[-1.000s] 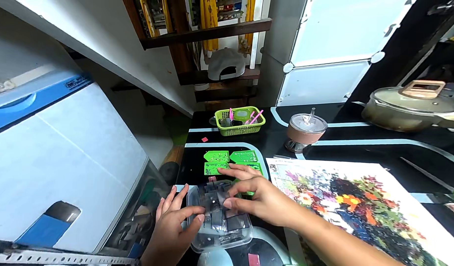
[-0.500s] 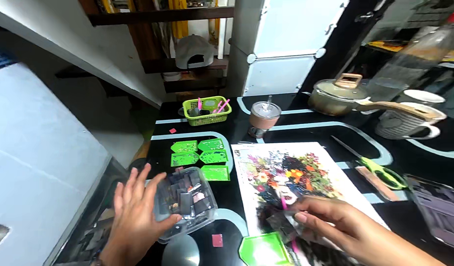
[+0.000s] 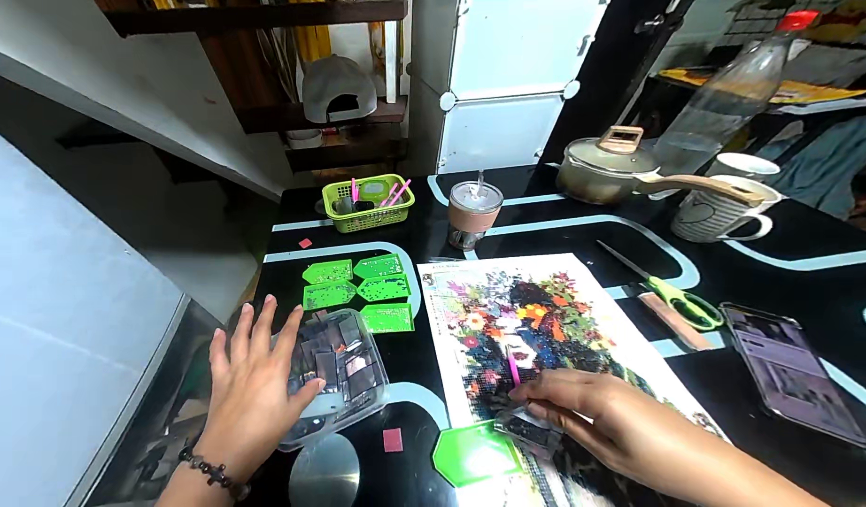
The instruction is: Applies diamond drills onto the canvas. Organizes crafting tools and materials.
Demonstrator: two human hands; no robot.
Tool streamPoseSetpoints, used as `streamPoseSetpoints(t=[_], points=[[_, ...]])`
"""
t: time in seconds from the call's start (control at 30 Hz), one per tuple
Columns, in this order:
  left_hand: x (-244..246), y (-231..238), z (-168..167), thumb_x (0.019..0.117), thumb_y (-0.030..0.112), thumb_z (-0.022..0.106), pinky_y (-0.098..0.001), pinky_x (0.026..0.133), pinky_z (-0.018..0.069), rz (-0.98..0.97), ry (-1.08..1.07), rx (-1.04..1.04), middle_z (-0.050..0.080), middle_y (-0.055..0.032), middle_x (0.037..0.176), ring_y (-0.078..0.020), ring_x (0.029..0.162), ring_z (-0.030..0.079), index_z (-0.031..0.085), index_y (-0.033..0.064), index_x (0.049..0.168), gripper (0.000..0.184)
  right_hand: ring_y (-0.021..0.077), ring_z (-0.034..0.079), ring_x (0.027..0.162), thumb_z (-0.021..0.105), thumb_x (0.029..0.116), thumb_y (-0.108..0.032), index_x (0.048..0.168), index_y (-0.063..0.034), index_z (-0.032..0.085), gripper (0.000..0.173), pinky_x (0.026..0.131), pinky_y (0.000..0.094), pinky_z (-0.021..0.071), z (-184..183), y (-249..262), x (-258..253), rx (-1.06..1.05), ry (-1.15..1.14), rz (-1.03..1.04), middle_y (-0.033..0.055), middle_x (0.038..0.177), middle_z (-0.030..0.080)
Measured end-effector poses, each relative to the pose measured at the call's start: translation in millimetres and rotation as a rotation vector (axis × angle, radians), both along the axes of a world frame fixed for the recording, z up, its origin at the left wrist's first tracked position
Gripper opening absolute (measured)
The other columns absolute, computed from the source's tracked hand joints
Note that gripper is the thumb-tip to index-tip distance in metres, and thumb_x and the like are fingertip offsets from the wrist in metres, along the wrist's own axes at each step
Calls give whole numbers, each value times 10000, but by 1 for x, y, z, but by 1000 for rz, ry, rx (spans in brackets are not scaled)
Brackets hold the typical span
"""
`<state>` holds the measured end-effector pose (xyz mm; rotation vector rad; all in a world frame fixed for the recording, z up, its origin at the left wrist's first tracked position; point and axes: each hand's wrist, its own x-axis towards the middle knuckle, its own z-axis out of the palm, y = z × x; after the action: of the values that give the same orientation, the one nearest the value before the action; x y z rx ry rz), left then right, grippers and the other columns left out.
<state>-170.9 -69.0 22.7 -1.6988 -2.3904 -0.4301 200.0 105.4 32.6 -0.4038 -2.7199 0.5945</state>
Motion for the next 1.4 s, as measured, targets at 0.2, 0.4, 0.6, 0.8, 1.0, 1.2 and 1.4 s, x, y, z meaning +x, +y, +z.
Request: streamPoseSetpoints(t=[0.2,0.4,0.6,0.8,1.0,1.2,1.4], points=[[-4,-2,-4,761,604,702,-776,1139,137,-11,-34,8,380,-216,1607,-507,1491,292,554,128,1476,872,126,711,896,470,1079,-304,1147,-163,726,301,787,313,593,1,-2,-3,14,-20,-9,13,995,736],[-5,-5,-5,800,677,607,-773,1134,147,-20,-74,31,404,-197,1598,-485,1492,307,560,147,1472,857,162,711,767,496,1037,-242,1130,-184,731,259,619,367,588,1,-5,-7,111,-19,14,19,931,719],[-6,-7,-3,821,738,539,-770,1137,155,-36,-180,32,412,-159,1601,-454,1501,308,554,178,1480,864,184,650,580,536,950,-163,1065,-178,750,243,438,361,504,7,-14,-18,330,-41,59,23,814,670],[-6,-12,-3,855,737,501,-762,1139,164,-62,-244,67,422,-127,1601,-425,1507,312,552,203,1481,825,176,645,587,518,967,-175,1055,-188,743,242,441,348,497,6,-15,-19,345,-44,71,15,817,663],[-9,-19,4,930,657,493,-726,1157,208,-129,-331,195,459,-57,1582,-345,1508,339,584,229,1450,680,144,688,754,499,1051,-261,1102,-194,718,235,600,339,567,5,-6,-9,86,-34,71,12,921,695],[-9,-32,25,1055,580,198,-601,1245,158,-179,-681,321,490,58,1567,-230,1539,299,605,268,1428,634,9,653,808,513,1087,-325,1167,-141,732,297,714,165,562,-10,1,6,-542,126,65,-4,1016,704],[-18,-39,39,947,728,350,-422,1249,248,-747,-1300,177,244,-104,1693,-269,1570,204,292,122,1620,907,80,731,840,554,1068,-322,1216,-211,722,250,755,232,612,-21,-2,-3,-1053,352,35,-3,989,762]])
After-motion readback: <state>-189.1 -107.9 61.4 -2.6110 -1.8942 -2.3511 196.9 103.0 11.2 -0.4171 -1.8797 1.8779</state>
